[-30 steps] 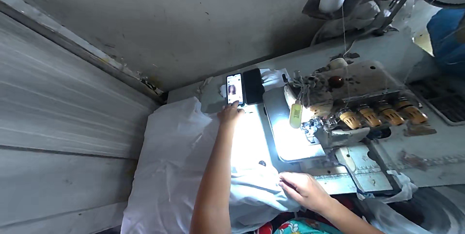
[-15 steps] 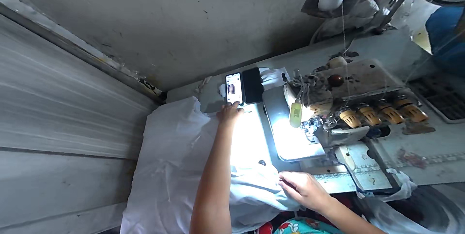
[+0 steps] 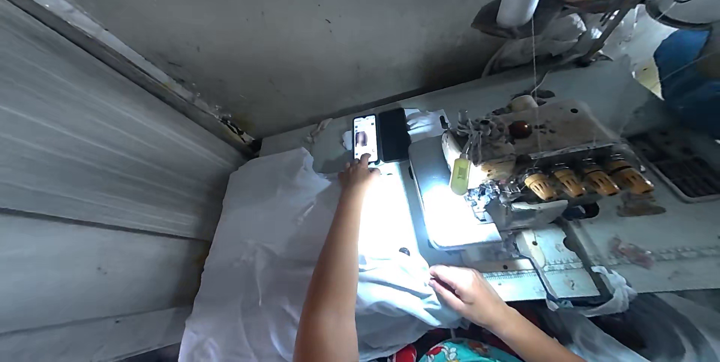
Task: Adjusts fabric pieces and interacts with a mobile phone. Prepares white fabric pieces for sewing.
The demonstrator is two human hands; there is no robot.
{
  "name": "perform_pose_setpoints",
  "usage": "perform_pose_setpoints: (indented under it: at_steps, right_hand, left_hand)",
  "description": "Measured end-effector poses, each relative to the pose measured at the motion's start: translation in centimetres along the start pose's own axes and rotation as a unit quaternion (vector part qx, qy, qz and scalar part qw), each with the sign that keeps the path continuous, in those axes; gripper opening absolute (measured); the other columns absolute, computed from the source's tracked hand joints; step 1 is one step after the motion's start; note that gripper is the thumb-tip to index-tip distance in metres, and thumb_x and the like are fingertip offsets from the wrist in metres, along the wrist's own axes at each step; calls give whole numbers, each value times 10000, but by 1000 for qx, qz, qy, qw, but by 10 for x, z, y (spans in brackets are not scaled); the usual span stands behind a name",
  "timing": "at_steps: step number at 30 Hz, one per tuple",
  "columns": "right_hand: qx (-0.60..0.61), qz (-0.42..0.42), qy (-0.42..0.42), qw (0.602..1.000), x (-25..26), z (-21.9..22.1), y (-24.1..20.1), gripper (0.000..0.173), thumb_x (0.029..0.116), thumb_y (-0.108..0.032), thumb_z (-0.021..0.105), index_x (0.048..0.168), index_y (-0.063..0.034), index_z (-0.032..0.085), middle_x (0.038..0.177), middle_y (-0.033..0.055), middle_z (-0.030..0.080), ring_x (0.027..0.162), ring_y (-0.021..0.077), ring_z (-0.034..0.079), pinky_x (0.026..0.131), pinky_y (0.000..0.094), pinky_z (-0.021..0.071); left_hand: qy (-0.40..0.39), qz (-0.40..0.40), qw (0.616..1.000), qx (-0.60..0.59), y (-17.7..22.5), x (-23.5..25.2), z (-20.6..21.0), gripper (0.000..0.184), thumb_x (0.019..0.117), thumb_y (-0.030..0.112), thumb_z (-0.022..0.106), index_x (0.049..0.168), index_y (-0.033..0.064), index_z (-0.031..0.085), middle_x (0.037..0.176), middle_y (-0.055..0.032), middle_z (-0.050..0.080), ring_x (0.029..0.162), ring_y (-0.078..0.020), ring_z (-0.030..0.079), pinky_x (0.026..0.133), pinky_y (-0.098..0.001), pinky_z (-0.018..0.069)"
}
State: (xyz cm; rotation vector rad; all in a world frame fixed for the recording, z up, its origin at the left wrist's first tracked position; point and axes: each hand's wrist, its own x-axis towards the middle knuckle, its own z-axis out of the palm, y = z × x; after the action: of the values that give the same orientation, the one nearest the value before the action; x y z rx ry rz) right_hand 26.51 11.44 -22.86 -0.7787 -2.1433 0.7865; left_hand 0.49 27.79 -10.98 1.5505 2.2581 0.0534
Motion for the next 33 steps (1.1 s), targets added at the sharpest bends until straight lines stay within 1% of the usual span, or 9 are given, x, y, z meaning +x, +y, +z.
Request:
perform_pose_setpoints:
  at_steps: [6,12,19,23,27,29,31,32,33]
  right_hand:
    - [1,3,-8,1000,1,-1,-1,261,1000,-233,537,1002,-70,741,814,61,734,730,167,723,659,360,599]
    - [-2,-3,-3,1000,1,0,-1,260,1000,-223,537,998,-63,742,819,65,736,736,172,727,665,357,599]
    - [6,5,-7,1000,0,2,1,274,1007,-240,534,1008,-64,744,825,66,737,732,173,724,670,362,600]
    - [80,38,-15,996,0,-3,0,335,1044,-309,527,996,-54,739,820,73,725,733,153,701,686,343,585]
    - [266,89,-22,960,9,-20,-20,271,1046,-212,526,995,-13,703,886,23,694,801,-16,628,755,163,526]
    - [307,61,-18,949,17,-35,-41,246,1045,-174,522,985,4,681,859,18,677,774,-53,606,727,110,504]
    - [317,16,-12,948,26,-48,-56,228,1048,-177,529,975,1,651,788,6,634,702,-65,562,668,90,475]
    - [318,-2,-12,948,30,-54,-61,204,1049,-165,541,978,-2,641,768,6,617,673,-61,540,642,89,461]
    - [313,-17,-17,950,34,-59,-65,179,1045,-147,548,984,-2,632,777,13,613,671,-58,533,639,86,457]
  left_hand:
    - [0,-4,1000,9,0,0,0,479,1012,334,550,1480,230,527,1450,-135,570,1405,-375,445,1080,-634,351]
    - [-2,-15,1000,7,4,-4,-3,462,1013,325,565,1429,124,546,1421,-174,580,1398,-383,453,1084,-629,351]
    - [17,0,1000,-24,-4,-2,-1,428,1007,303,580,1382,96,577,1386,-179,601,1355,-389,492,1072,-617,373]
    - [135,101,967,-190,-21,-21,4,437,935,75,615,1364,6,576,1388,-259,552,1314,-426,500,1063,-584,427]
    - [217,306,892,-255,-12,-112,12,209,911,9,569,1061,-60,696,1070,-190,711,1057,-270,671,943,-412,530]
    - [121,392,872,-266,-2,-165,15,206,916,101,592,1020,-3,737,1024,-109,736,1026,-185,678,952,-339,517]
    - [-24,447,857,-253,2,-193,20,414,970,356,638,1205,26,721,1153,-93,740,1105,-195,665,988,-429,486]
    - [-77,464,847,-247,1,-196,21,501,943,415,671,1250,20,694,1170,-98,732,1126,-208,659,1000,-482,472]
    - [-100,470,841,-247,0,-196,21,502,904,414,721,1211,17,690,1094,-92,734,1063,-198,665,971,-487,475]
